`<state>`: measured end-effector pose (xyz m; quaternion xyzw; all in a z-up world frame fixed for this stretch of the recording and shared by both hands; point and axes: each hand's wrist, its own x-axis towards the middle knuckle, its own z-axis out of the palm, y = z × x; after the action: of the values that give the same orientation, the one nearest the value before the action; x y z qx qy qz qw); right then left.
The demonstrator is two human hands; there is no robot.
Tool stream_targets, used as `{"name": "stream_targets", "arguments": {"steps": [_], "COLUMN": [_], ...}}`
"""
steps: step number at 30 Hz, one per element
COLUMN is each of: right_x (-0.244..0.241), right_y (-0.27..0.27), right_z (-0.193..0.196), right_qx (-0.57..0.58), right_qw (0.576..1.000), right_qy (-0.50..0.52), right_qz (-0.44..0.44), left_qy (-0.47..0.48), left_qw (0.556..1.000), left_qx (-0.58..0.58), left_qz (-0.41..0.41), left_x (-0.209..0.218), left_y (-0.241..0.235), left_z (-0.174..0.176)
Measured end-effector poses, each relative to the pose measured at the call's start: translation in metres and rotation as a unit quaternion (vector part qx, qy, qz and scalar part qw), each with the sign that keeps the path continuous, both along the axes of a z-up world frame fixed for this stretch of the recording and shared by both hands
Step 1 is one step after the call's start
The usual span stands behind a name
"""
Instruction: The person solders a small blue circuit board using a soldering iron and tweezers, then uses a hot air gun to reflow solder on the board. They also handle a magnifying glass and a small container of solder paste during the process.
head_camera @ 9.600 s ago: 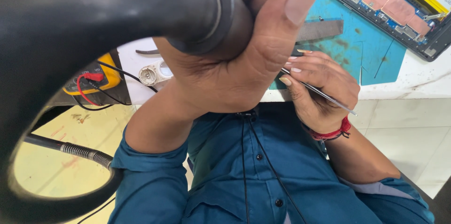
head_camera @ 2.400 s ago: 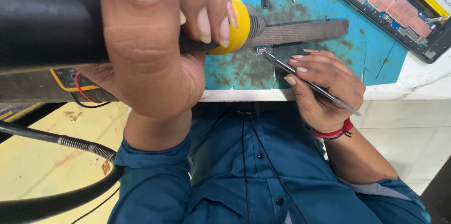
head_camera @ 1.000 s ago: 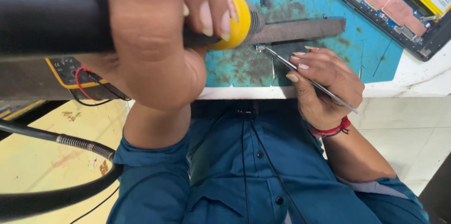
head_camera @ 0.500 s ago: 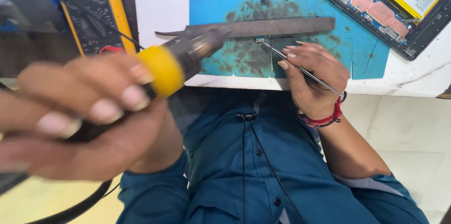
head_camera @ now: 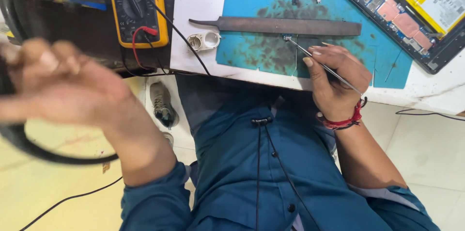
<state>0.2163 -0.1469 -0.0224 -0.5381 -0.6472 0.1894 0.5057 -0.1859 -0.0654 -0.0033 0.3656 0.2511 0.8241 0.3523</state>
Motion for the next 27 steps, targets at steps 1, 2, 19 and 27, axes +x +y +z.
{"name": "stream_targets", "arguments": {"steps": [1,2,19,27], "right_x": [0.0,0.0,0.002,0.006], "right_y": [0.0,0.0,-0.004,-0.013], "right_z": [0.0,0.001,-0.002,-0.005], "right_qx": [-0.001,0.0,-0.015,-0.094], "right_qw": [1.0,1.0,0.999,0.985], "right_qy": [0.0,0.0,0.022,0.127], "right_qz": [-0.001,-0.001,-0.033,-0.071], "left_qy": [-0.001,0.002,-0.306,0.496], "left_qw": [1.0,1.0,0.893,0.861], "left_qx": [0.0,-0.013,-0.229,-0.106], "left_qz": [-0.018,-0.013,-0.239,-0.036], "left_x": [0.003,0.009,0.053,0.147], "left_y": [0.012,0.025,0.001,-0.012], "left_z": [-0.003,-0.008,-0.027,0.002]}}
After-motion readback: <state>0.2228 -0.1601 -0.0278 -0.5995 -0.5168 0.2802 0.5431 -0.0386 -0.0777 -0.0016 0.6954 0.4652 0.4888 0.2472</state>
